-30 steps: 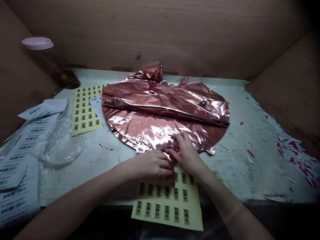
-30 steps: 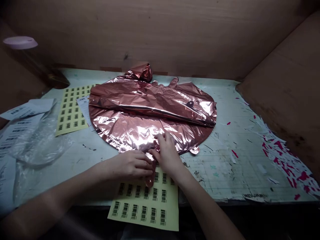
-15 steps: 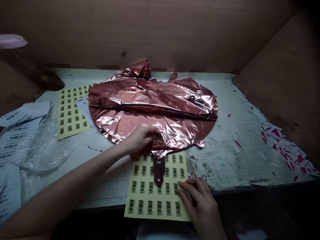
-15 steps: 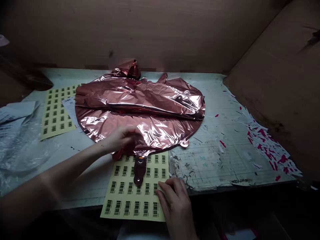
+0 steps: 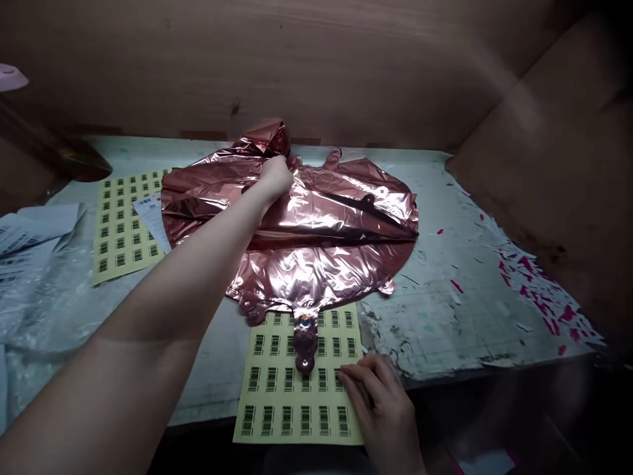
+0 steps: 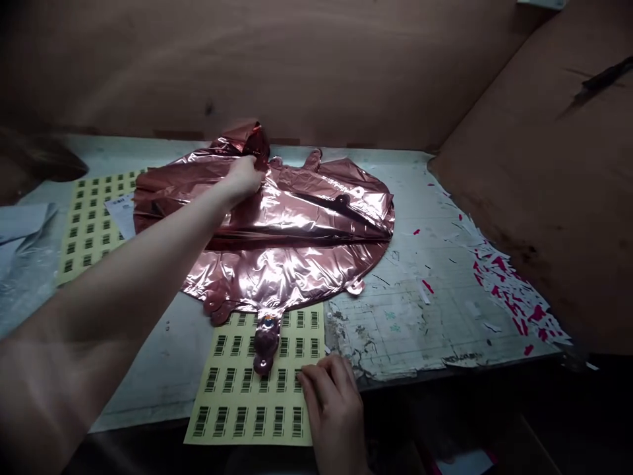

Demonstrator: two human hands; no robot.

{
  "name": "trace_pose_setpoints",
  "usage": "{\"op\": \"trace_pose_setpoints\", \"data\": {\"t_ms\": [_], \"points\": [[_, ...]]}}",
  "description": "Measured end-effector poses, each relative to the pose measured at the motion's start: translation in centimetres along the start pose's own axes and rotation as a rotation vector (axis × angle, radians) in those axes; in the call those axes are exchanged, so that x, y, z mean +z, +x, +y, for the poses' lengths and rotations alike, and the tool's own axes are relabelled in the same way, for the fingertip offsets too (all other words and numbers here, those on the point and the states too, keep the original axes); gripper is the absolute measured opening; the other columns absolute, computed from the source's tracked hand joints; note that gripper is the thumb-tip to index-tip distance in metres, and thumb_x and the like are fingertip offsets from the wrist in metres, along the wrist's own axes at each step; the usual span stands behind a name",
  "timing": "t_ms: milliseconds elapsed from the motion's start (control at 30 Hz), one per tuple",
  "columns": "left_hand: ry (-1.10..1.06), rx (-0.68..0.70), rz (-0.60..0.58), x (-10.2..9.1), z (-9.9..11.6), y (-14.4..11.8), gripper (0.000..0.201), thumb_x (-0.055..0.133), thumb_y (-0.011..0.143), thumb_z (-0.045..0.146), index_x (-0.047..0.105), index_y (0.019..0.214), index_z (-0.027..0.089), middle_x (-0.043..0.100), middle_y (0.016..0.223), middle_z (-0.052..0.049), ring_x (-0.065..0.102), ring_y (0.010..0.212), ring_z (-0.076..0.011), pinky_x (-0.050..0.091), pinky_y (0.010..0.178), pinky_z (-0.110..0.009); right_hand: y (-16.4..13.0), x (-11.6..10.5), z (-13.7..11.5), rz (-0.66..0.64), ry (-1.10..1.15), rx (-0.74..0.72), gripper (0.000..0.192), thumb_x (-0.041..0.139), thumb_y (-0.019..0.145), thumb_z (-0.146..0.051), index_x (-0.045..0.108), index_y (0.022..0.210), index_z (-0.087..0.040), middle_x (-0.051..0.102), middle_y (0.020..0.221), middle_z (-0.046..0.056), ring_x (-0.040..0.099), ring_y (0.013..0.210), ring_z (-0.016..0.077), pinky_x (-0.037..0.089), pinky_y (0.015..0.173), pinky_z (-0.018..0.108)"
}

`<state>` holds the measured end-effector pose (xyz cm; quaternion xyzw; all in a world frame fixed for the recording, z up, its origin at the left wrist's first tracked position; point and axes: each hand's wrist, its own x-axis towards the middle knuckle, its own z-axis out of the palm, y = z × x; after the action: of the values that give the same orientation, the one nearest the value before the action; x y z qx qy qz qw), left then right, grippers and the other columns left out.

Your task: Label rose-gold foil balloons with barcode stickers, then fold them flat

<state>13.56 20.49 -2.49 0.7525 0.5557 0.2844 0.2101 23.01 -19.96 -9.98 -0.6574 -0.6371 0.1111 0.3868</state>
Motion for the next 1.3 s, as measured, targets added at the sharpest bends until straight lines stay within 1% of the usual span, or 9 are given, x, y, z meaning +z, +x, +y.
{"op": "trace_pose_setpoints", "data": {"t_ms": [67, 167, 267, 333, 500, 700, 900, 1100, 1300], "points": [[0.024, 0.069, 0.142, 0.1, 0.8, -1.3, 0.042, 0.046, 0.088, 0.008, 0.054, 0.129, 0.015, 0.061, 0.122, -0.019, 0.052, 0.12, -0.032, 0.038, 0.103, -0.05, 0.0, 0.0, 0.1, -0.005, -0.006, 0.0, 0.009, 0.056, 0.093, -0.012, 0.061, 0.09, -0.019, 0.052, 0.083, 0.004, 0.054, 0.079, 0.0159, 0.048, 0.068, 0.025], [0.06, 0.444, 0.184, 0.0, 1.6, -5.9, 0.047, 0.043, 0.09, 0.01, 0.049, 0.135, 0.022, 0.048, 0.143, -0.012, 0.034, 0.138, -0.0281, 0.03, 0.112, -0.05, 0.0, -0.1, 0.5, -0.032, -0.009, 0.003, 0.007, 0.056, 0.094, -0.014, 0.06, 0.091, -0.019, 0.053, 0.085, 0.004, 0.056, 0.079, 0.0162, 0.05, 0.068, 0.025], [0.084, 0.794, -0.096, -0.7, 0.7, -12.5, 0.026, 0.045, 0.092, 0.018, 0.063, 0.111, 0.019, 0.062, 0.123, -0.011, 0.05, 0.124, -0.0281, 0.042, 0.104, -0.05, -0.4, -0.2, 0.8, -0.039, -0.032, -0.011, 0.009, 0.057, 0.094, -0.015, 0.061, 0.101, -0.018, 0.054, 0.09, 0.006, 0.058, 0.084, 0.0174, 0.051, 0.071, 0.026], [0.09, 0.878, -0.305, -1.6, -0.5, -16.6, 0.021, 0.05, 0.091, 0.023, 0.067, 0.103, 0.019, 0.068, 0.11, -0.008, 0.06, 0.112, -0.0245, 0.049, 0.1, -0.044, -0.6, -0.1, 0.9, -0.03, -0.047, -0.027, 0.012, 0.057, 0.094, -0.014, 0.062, 0.103, -0.019, 0.054, 0.09, 0.006, 0.058, 0.084, 0.0177, 0.051, 0.073, 0.027], [0.046, 0.738, -0.729, -3.8, -3.2, -21.6, 0.059, 0.06, 0.089, 0.043, 0.044, 0.144, 0.027, 0.044, 0.151, -0.006, 0.041, 0.139, -0.0283, 0.037, 0.114, -0.044, -0.3, -0.1, 0.7, -0.043, -0.038, -0.008, 0.007, 0.056, 0.094, -0.015, 0.06, 0.096, -0.021, 0.054, 0.087, 0.005, 0.058, 0.081, 0.0178, 0.052, 0.071, 0.028], [-0.121, 0.513, -0.789, -3.9, -4.2, -21.3, 0.08, 0.076, 0.077, 0.045, 0.041, 0.145, 0.019, 0.056, 0.137, -0.016, 0.056, 0.123, -0.0332, 0.05, 0.101, -0.045, 0.8, 0.0, 1.4, -0.175, -0.05, 0.083, 0.017, 0.051, 0.096, -0.022, 0.051, 0.079, -0.022, 0.055, 0.08, 0.004, 0.059, 0.073, 0.0185, 0.051, 0.061, 0.029], [-0.36, 0.505, -0.588, -3.6, -4.5, -20.7, 0.102, 0.065, 0.088, 0.036, -0.013, 0.155, 0.032, 0.006, 0.164, -0.014, 0.039, 0.14, -0.0297, 0.042, 0.111, -0.044, 0.5, -0.2, 1.6, -0.187, -0.066, 0.068, 0.007, 0.049, 0.097, -0.022, 0.054, 0.092, -0.023, 0.057, 0.088, 0.006, 0.061, 0.078, 0.0193, 0.052, 0.064, 0.028], [0.268, 0.551, -0.415, -2.8, -4.4, -12.9, 0.071, 0.061, 0.09, 0.048, 0.028, 0.152, 0.039, 0.006, 0.165, -0.005, 0.007, 0.149, -0.0438, 0.002, 0.114, -0.071, 0.9, 0.1, 1.2, -0.146, -0.126, -0.005, 0.016, 0.047, 0.097, -0.019, 0.05, 0.082, -0.023, 0.054, 0.081, 0.004, 0.057, 0.073, 0.0191, 0.05, 0.065, 0.031], [0.46, 0.294, -0.063, -0.9, -5.9, -7.2, 0.062, 0.048, 0.096, 0.045, 0.03, 0.153, 0.028, 0.018, 0.162, -0.013, 0.01, 0.148, -0.0451, -0.001, 0.111, -0.072, -0.7, -2.2, 1.3, -0.276, -0.086, -0.278, 0.008, 0.053, 0.093, -0.014, 0.054, 0.093, -0.022, 0.063, 0.09, 0.006, 0.06, 0.081, 0.0196, 0.053, 0.07, 0.031]]}}
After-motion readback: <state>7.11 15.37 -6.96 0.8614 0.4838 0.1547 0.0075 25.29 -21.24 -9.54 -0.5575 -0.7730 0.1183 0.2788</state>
